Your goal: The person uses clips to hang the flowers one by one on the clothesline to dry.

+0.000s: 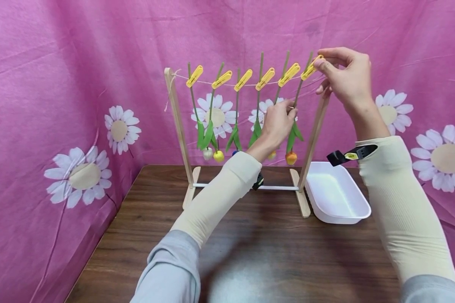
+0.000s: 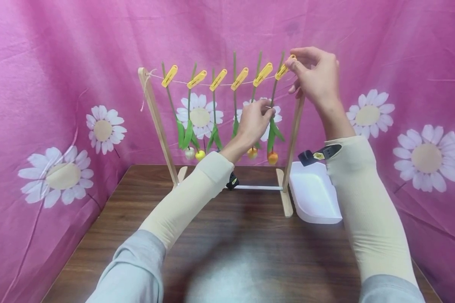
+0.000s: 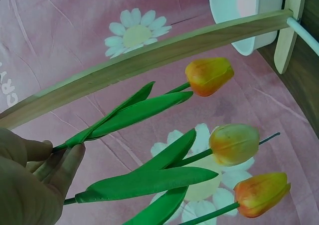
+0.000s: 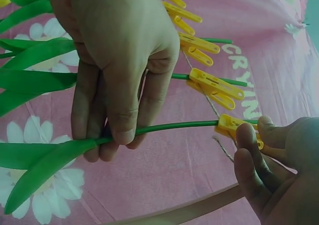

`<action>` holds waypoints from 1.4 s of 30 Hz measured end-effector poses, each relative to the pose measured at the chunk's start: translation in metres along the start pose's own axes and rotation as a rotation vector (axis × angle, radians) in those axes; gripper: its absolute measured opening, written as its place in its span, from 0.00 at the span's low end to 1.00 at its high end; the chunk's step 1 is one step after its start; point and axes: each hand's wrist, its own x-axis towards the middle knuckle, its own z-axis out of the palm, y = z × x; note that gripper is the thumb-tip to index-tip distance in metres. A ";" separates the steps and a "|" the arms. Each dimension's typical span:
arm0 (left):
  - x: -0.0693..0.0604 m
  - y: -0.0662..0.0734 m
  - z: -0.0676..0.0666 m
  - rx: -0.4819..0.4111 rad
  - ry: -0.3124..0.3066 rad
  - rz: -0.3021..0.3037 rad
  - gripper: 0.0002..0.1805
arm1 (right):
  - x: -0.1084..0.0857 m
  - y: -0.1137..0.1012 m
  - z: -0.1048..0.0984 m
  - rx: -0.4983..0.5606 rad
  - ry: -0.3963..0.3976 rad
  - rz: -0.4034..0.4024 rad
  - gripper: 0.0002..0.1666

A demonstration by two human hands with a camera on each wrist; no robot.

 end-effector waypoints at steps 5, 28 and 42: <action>-0.001 0.000 -0.001 -0.004 -0.014 0.004 0.16 | -0.003 0.003 0.001 -0.035 0.013 -0.018 0.25; -0.042 -0.026 -0.049 -0.082 -0.171 0.094 0.16 | -0.031 0.017 -0.009 0.081 0.192 -0.157 0.04; -0.084 -0.127 -0.102 -0.272 -0.181 0.124 0.06 | -0.054 0.065 -0.040 -0.241 0.209 -0.108 0.04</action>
